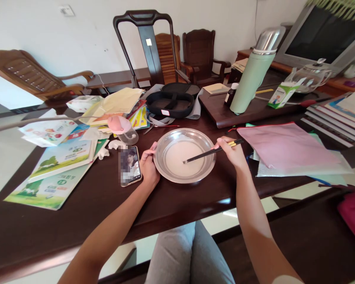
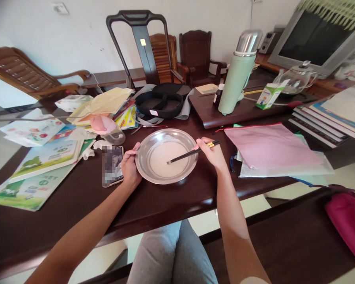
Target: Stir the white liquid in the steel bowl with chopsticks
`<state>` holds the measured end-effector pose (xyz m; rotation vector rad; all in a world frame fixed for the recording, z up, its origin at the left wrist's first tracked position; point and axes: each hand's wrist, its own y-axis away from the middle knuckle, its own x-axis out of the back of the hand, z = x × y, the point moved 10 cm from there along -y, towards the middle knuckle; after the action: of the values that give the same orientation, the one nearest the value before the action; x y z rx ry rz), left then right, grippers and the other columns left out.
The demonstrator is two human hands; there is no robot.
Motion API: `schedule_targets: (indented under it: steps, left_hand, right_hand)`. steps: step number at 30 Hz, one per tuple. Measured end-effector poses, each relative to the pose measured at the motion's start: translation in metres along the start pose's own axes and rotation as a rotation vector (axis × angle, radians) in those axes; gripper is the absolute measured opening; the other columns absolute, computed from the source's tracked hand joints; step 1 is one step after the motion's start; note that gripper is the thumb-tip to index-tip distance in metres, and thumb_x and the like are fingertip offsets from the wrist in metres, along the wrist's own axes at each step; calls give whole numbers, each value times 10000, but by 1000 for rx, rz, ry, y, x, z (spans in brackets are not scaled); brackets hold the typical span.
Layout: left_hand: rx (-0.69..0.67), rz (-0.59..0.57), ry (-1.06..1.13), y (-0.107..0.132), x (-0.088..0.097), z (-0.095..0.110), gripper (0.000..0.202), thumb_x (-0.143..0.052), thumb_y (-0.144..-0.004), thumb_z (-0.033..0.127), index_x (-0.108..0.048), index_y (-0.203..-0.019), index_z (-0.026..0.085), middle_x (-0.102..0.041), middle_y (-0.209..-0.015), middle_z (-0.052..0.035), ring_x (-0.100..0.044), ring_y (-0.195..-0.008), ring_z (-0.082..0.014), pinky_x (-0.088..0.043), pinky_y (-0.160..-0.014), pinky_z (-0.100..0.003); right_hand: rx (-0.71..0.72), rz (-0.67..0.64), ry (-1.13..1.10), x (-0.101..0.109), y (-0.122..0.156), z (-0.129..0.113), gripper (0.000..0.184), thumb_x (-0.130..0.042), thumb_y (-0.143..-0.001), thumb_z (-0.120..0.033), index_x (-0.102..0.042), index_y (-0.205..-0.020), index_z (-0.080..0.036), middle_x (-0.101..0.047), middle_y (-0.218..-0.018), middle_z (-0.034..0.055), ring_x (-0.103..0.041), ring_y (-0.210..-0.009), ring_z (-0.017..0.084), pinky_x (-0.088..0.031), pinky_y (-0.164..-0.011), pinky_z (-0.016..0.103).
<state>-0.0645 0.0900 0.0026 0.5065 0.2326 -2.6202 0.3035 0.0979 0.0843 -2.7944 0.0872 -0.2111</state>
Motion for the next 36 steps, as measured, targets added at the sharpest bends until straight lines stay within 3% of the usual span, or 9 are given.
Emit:
schedule_targets:
  steps: [4,9,11,16,18,25,28,32,36]
  left_hand:
    - [0,4,21,-1,0,0,127,-770,-848,222,-666,-782,256,-868,-1413,-89,-769,-1430,-325,-529,-1273,-519]
    - [-23,4,22,-2,-1,2,92,-801,-855,248,-710,-845,259,-865,-1419,-100,-745,-1473,-326,-513,-1300,-526]
    - [-22,5,24,-2,-1,1,99,-817,-858,262,-718,-856,259,-860,-1430,-103,-743,-1477,-325,-504,-1310,-524]
    - [-6,8,34,-2,0,-3,135,-834,-865,271,-703,-832,259,-850,-1454,-94,-737,-1487,-319,-481,-1328,-520]
    - [-2,5,26,-3,0,-3,149,-835,-875,273,-696,-822,258,-850,-1454,-93,-725,-1502,-322,-472,-1332,-525]
    - [50,22,23,-3,3,-6,215,-855,-848,219,-675,-736,250,-865,-1425,-61,-730,-1486,-330,-502,-1301,-545]
    - [67,26,23,-4,4,-7,257,-880,-848,217,-660,-717,243,-858,-1443,-63,-733,-1480,-330,-513,-1292,-547]
    - [69,34,23,-5,6,-9,315,-930,-839,240,-642,-714,238,-846,-1466,-84,-755,-1450,-328,-543,-1267,-532]
    - [47,71,39,-5,8,-8,289,-957,-821,226,-677,-747,238,-875,-1392,-94,-768,-1438,-318,-546,-1280,-534]
  right_hand:
    - [17,-54,27,-11,1,-2,667,-759,-883,-928,-786,-731,-279,-845,-747,50,-860,-836,299,-655,-789,402]
    - [49,141,39,21,-1,-3,682,-738,-910,-921,-731,-657,-287,-780,-650,26,-822,-724,274,-658,-799,415]
    - [44,143,19,24,0,-4,700,-732,-921,-913,-689,-613,-286,-753,-616,26,-799,-673,268,-662,-782,420]
    - [4,-94,0,-11,2,-3,653,-769,-907,-897,-772,-706,-276,-824,-739,47,-841,-789,286,-663,-819,419]
    - [29,-111,24,-17,2,-4,646,-761,-910,-902,-799,-751,-277,-857,-816,56,-847,-849,288,-654,-848,420]
    - [43,166,56,24,-1,-1,666,-722,-941,-890,-710,-653,-290,-783,-672,31,-816,-738,279,-659,-833,437]
    - [9,70,4,12,0,-1,689,-733,-914,-911,-675,-624,-289,-766,-644,34,-820,-720,286,-670,-793,432]
    - [12,-120,3,-18,2,-5,635,-777,-902,-890,-783,-729,-279,-856,-795,51,-860,-848,298,-661,-845,426]
    - [52,-5,49,-5,-1,-4,637,-755,-911,-904,-808,-756,-289,-872,-826,52,-845,-850,290,-653,-877,437]
